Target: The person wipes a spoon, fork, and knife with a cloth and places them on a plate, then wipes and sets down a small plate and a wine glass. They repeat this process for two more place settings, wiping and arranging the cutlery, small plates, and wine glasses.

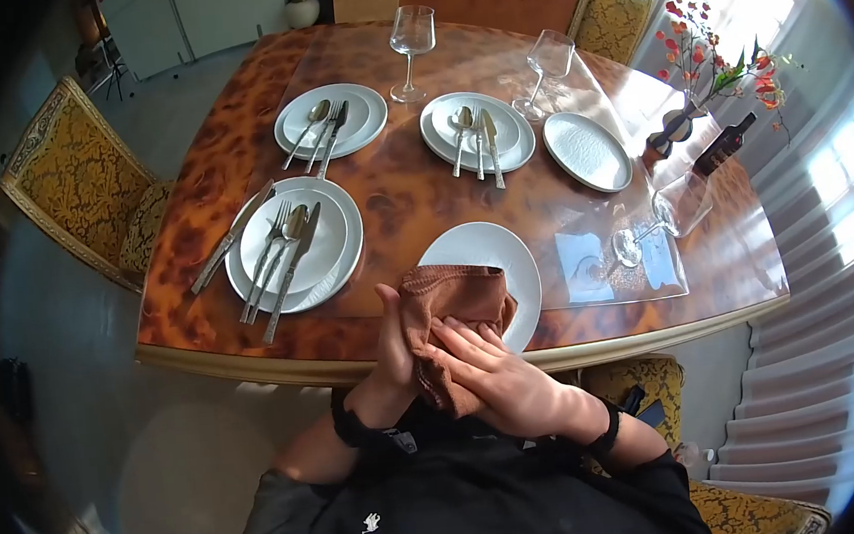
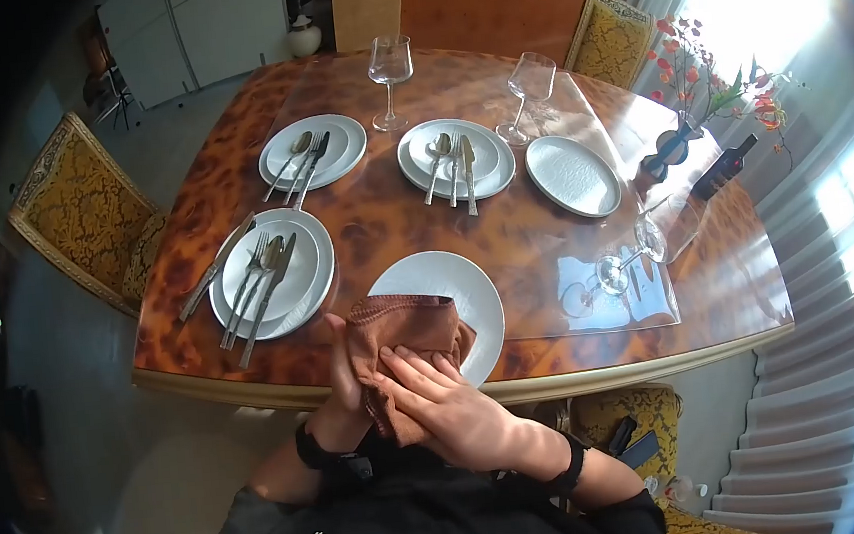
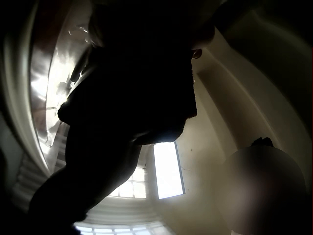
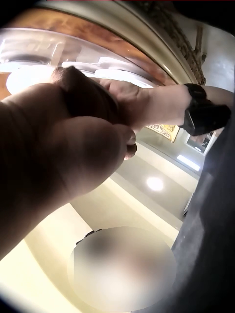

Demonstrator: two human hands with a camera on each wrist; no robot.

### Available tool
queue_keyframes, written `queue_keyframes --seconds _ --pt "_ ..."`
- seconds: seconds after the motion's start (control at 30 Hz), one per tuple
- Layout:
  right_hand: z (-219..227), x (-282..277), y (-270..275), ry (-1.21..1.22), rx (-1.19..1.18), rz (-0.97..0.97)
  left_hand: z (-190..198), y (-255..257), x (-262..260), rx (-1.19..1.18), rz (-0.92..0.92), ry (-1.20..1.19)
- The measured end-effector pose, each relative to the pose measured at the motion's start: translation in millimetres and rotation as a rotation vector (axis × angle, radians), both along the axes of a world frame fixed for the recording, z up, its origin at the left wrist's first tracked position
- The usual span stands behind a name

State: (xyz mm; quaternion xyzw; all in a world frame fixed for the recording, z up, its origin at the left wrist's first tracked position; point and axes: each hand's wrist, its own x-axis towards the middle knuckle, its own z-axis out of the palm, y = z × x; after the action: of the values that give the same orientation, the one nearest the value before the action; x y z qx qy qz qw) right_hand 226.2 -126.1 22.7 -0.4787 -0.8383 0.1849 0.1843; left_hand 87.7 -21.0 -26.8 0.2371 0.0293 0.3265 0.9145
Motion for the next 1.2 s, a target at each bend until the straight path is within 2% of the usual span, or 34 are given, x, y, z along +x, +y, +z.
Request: queue_keyframes --seconds 0.03,0.1,0.13,0.23,0.37,0.43,0.47,0.5,0.57,0.63,0.67,0.7,0.77,0.87,0.9,0.97,1.03,1.07,1.2 --pt "-2 0 7 0.003 0.038 -0.02 -6 1 -2 0.051 0.013 -0.027" --pt "-2 1 21 0.01 0.11 -0.059 -7 -8 -1 -0.093 -0.004 -0.093" --pt "1 2 30 -0.011 0.105 -0.102 -9 -6 -4 0.067 -0.043 -0.052" --pt "4 8 52 -0.097 0.123 -0.192 -22 -10 2 0.088 0.102 0.022" --pt "-4 37 68 -0.126 0.14 -0.34 -38 -3 -9 0.052 0.164 0.092" --pt "-15 64 70 0.294 0.012 -0.454 -39 3 -11 0.008 0.183 0.136" --pt "-12 74 75 0.828 -0.337 -0.525 -37 6 -12 -0.011 0.194 0.159" --pt "-17 89 77 1.211 -0.366 -0.621 -33 10 -13 -0.005 0.197 0.157" --pt "-7 124 78 1.67 -0.638 -0.762 -22 18 -16 0.01 0.192 0.159" --pt "-12 153 84 1.866 -0.562 -0.688 -18 25 -17 0.019 0.165 0.192" --pt "-4 158 89 1.838 -0.385 -0.765 -18 29 -18 0.033 0.149 0.193" --pt "7 159 92 1.775 -0.224 -0.739 -19 32 -18 0.046 0.136 0.195" --pt "14 170 119 1.469 0.313 -0.899 -26 39 -16 0.017 0.093 0.156" --pt "-3 216 170 0.547 0.608 -1.177 -36 41 -11 -0.061 0.032 0.118" --pt "-12 226 185 0.141 0.802 -1.167 -34 42 -10 -0.065 0.023 0.129" --pt "-46 262 201 -0.193 0.466 -1.241 -31 44 -7 -0.081 0.014 0.13" --pt "-85 306 206 -0.203 0.081 -1.113 -29 45 -7 -0.113 0.018 0.116" --pt "-86 298 207 -0.163 0.148 -1.207 -28 46 -7 -0.086 0.041 0.142" --pt "-61 299 223 -0.04 -0.051 -1.131 -31 50 -10 -0.042 0.045 0.207"
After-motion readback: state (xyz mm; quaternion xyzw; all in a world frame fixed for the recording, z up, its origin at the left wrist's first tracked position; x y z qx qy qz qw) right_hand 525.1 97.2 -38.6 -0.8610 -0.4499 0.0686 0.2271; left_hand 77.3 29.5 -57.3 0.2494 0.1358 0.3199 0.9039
